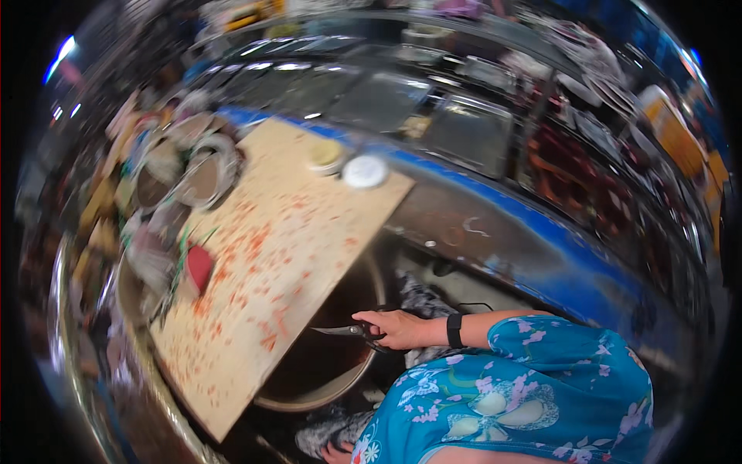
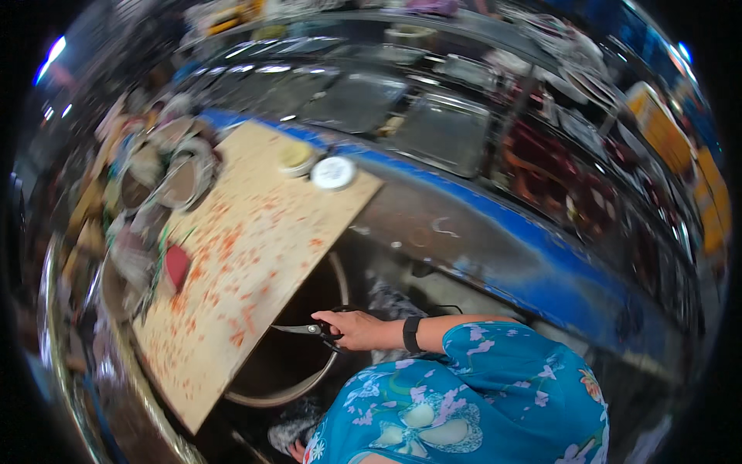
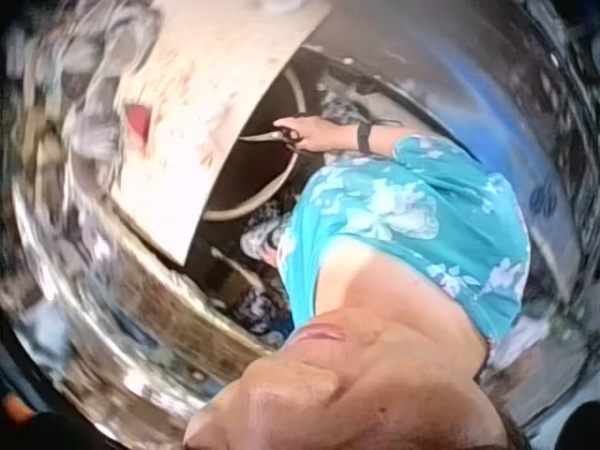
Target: Trim excess material and clean finished shoes using scissors at a factory workstation.
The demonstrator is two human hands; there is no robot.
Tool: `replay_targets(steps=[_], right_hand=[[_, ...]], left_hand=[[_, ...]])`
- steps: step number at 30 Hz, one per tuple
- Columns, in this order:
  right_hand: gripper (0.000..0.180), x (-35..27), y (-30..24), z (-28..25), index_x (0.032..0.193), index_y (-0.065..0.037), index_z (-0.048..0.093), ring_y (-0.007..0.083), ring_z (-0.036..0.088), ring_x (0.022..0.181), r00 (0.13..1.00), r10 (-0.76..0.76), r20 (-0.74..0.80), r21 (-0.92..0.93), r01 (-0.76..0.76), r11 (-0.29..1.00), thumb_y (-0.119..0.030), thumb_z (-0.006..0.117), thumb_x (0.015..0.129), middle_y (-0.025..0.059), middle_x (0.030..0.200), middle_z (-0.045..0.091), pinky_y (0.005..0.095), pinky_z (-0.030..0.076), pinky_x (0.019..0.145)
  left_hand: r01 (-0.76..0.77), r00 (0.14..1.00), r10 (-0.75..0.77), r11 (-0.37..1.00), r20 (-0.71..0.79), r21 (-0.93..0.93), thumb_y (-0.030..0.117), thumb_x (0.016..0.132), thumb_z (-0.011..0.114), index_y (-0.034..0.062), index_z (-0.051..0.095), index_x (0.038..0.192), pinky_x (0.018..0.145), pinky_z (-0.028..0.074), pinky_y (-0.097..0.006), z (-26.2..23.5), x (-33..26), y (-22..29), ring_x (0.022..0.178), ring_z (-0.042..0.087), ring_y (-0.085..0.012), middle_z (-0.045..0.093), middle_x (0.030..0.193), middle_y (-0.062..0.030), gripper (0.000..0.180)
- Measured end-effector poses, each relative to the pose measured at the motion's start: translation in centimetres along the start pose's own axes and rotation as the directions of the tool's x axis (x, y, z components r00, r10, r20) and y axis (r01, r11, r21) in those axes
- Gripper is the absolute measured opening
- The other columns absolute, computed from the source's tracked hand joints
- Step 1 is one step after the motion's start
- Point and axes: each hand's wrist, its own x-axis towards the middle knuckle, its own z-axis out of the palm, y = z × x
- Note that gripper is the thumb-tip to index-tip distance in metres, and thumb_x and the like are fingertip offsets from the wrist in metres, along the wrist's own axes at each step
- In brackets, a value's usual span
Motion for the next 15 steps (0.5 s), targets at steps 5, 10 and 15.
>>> replay_targets(steps=[5, 10, 15], right_hand=[[0.063, -6.9, 3.2, -7.1, 0.132, -0.014, 0.039, 0.0316, 0.062, 0.088, 0.897, 0.139, -0.420, 0.043, -0.134, 0.990, -0.006, 0.061, 0.074, 0.0146, 0.092, 0.061, 0.0388, 0.049, 0.075], [0.060, -12.0, 3.2, -18.3, 0.132, -0.013, 0.039, 0.0312, 0.061, 0.087, 0.669, 0.159, -0.727, -0.120, -0.350, 0.929, -0.004, 0.056, 0.075, 0.0151, 0.093, 0.062, 0.0394, 0.049, 0.074], [0.059, -16.3, 6.7, -34.8, 0.129, -0.010, 0.037, 0.0383, 0.058, 0.089, 0.255, -0.340, -0.905, -0.424, -0.589, 0.688, 0.002, 0.049, 0.073, 0.0186, 0.097, 0.060, 0.0480, 0.047, 0.072]], left_hand=[[-0.244, 0.970, 0.241, 0.962, -0.037, -0.120, 0.033, 0.084, 0.062, 0.0008, 0.056, 0.112, 0.087, 0.047, -0.040, -0.3, 6.8, 4.1, 0.101, 0.056, -0.0333, 0.058, 0.109, -0.0176, 0.043], [-0.407, 0.913, 0.394, 0.892, -0.100, -0.196, 0.033, 0.085, 0.062, 0.0014, 0.056, 0.114, 0.089, 0.046, -0.042, 0.1, 11.9, 7.2, 0.103, 0.055, -0.0348, 0.057, 0.112, -0.0187, 0.043], [-0.410, 0.910, 0.404, 0.854, -0.087, -0.321, 0.029, 0.087, 0.059, 0.0029, 0.055, 0.118, 0.091, 0.045, -0.044, 0.9, 14.4, 9.5, 0.107, 0.053, -0.0368, 0.054, 0.117, -0.0202, 0.041]])
